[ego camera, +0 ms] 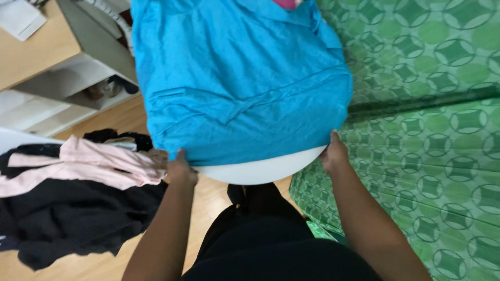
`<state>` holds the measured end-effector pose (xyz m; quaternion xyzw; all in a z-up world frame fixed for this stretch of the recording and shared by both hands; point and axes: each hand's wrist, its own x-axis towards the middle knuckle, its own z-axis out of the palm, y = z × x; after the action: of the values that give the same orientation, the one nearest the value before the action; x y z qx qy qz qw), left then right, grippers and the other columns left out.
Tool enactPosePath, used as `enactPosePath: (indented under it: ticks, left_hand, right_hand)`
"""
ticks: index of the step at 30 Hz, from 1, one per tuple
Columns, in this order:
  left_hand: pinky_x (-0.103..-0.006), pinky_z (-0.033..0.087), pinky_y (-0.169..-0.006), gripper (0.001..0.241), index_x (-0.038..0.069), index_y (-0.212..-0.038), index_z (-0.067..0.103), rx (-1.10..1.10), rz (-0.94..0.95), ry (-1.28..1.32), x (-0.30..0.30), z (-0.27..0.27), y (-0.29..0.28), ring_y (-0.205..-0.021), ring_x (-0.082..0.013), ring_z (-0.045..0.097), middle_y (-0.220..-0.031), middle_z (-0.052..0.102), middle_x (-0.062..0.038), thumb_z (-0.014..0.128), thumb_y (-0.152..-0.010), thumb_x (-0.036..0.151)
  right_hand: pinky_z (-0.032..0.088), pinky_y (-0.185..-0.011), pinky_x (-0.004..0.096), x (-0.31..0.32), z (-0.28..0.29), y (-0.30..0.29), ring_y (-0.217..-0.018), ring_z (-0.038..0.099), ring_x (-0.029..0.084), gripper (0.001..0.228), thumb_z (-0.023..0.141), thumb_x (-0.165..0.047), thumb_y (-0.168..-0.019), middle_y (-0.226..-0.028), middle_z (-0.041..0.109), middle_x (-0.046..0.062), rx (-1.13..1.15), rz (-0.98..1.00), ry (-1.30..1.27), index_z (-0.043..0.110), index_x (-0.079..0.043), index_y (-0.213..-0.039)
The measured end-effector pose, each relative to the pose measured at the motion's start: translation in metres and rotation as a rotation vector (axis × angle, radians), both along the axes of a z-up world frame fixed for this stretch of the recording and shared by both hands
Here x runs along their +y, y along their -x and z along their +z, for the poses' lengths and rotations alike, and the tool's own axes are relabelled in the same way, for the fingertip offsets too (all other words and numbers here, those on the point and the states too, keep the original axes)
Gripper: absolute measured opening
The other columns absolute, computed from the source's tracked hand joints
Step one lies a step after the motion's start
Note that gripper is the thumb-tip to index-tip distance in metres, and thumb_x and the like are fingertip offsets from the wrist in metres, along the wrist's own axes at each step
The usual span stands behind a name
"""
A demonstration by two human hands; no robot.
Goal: The person folds a blue t-shirt and a black top by hand on a white round table. They smooth the fabric, fold the sleeves and sides, and then fold the garments into compact rectangles before stacking them.
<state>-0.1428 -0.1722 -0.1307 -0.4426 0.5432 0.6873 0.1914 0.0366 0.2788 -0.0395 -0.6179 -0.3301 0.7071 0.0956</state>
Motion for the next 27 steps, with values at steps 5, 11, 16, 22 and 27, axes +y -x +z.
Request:
enactPosePath:
  ticks: [5,11,16,22,27]
  left_hand:
    - [-0.0440,0.056,-0.088,0.040,0.017,-0.138,0.051,0.042,0.108,0.002,0.003,0.061,0.014,-0.118,-0.0278,0.062,-0.135,0.061,-0.009,0.062,-0.100,0.021]
    - [-0.0441,0.053,-0.094,0.045,0.014,-0.141,0.048,-0.037,0.267,0.046,-0.002,0.073,0.024,-0.120,-0.0278,0.062,-0.137,0.060,-0.009,0.063,-0.099,0.017]
    - [-0.0430,0.055,-0.100,0.042,0.003,-0.140,0.056,0.029,0.332,-0.012,-0.028,0.051,0.031,-0.123,-0.0294,0.065,-0.140,0.064,-0.013,0.063,-0.101,0.017]
    - [-0.0519,0.052,-0.107,0.040,0.007,-0.139,0.051,0.071,0.461,-0.153,-0.032,0.082,0.029,-0.123,-0.0320,0.064,-0.139,0.061,-0.014,0.057,-0.100,0.010]
    - [-0.0428,0.052,-0.109,0.038,0.006,-0.140,0.055,0.140,0.393,-0.172,-0.070,0.010,0.011,-0.125,-0.0280,0.063,-0.142,0.062,-0.012,0.056,-0.102,0.011]
  right_hand:
    - [0.041,-0.117,0.053,0.034,-0.031,0.001,-0.140,0.050,0.036,0.065,0.044,-0.047,-0.104,-0.160,0.045,0.015,0.305,-0.050,0.182,0.038,-0.007,-0.155]
    - [0.035,-0.118,0.060,0.088,-0.056,-0.002,-0.142,0.049,0.037,0.057,0.059,-0.020,-0.098,-0.160,0.047,0.016,0.360,-0.169,0.183,0.043,-0.007,-0.151]
    - [0.033,-0.118,0.067,0.128,-0.062,-0.012,-0.142,0.051,0.042,0.052,0.059,-0.004,-0.096,-0.158,0.048,0.020,0.449,-0.429,0.059,0.047,-0.005,-0.147]
    - [0.040,-0.116,0.067,0.126,-0.006,-0.004,-0.138,0.055,0.040,0.045,0.060,-0.022,-0.100,-0.154,0.054,0.018,0.312,-0.471,0.057,0.056,-0.010,-0.143]
    - [0.038,-0.114,0.064,0.115,0.010,-0.017,-0.140,0.053,0.039,0.048,0.058,-0.026,-0.103,-0.158,0.049,0.014,0.193,-0.565,-0.049,0.051,-0.015,-0.149]
